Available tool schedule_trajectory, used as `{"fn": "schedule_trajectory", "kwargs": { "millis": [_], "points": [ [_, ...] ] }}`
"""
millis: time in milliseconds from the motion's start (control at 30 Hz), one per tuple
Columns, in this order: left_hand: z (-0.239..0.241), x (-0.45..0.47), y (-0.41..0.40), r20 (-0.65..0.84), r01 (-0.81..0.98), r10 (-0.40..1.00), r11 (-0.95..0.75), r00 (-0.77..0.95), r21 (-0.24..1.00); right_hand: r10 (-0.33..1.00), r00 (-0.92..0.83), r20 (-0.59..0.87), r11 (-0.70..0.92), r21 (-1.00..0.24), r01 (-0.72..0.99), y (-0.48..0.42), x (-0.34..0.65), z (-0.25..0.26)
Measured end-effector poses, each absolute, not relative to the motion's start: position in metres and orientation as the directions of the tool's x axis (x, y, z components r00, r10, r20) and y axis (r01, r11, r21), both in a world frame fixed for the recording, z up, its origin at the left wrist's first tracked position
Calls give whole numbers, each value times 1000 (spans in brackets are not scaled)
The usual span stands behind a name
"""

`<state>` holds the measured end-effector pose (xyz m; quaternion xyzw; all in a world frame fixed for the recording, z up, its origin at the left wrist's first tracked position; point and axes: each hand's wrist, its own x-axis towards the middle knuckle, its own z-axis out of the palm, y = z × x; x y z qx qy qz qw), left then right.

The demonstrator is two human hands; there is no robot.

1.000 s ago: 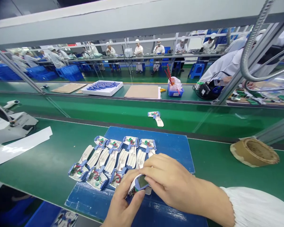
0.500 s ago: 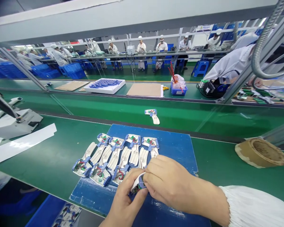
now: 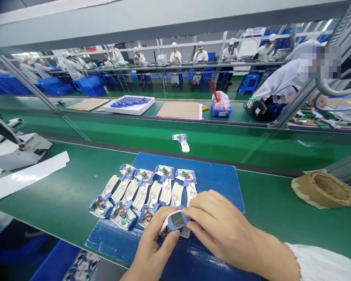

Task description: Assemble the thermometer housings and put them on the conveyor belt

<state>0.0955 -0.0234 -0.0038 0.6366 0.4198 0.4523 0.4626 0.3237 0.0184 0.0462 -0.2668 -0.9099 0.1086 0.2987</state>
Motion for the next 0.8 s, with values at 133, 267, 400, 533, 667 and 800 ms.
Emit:
{"fn": "schedule_trajectory", "kwargs": {
  "millis": [133, 267, 400, 533, 667, 800],
  "points": [
    [-1, 98, -21, -57, -37, 983, 65, 174, 997, 564, -680, 468, 817, -194, 544, 24, 333, 30],
    [6, 106, -11, -329, -314, 936, 352, 125, 882, 519, -682, 516, 809, -39, 586, 27, 331, 10],
    [15, 106, 3, -345, -401, 932, 359, 111, 843, 689, -613, 387, 706, -167, 688, 62, 338, 9],
    [21, 89, 9, -283, -316, 959, 270, 5, 910, 998, -52, 29, 58, -242, 969, 146, 385, 19],
    [19, 70, 2, -329, -91, 944, 331, 29, 939, 955, 273, -116, -288, -151, 945, 205, 447, 24],
    [9, 62, -4, -318, -65, 948, 317, 0, 946, 943, 318, -97, -329, -138, 934, 205, 449, 20]
  ]
}}
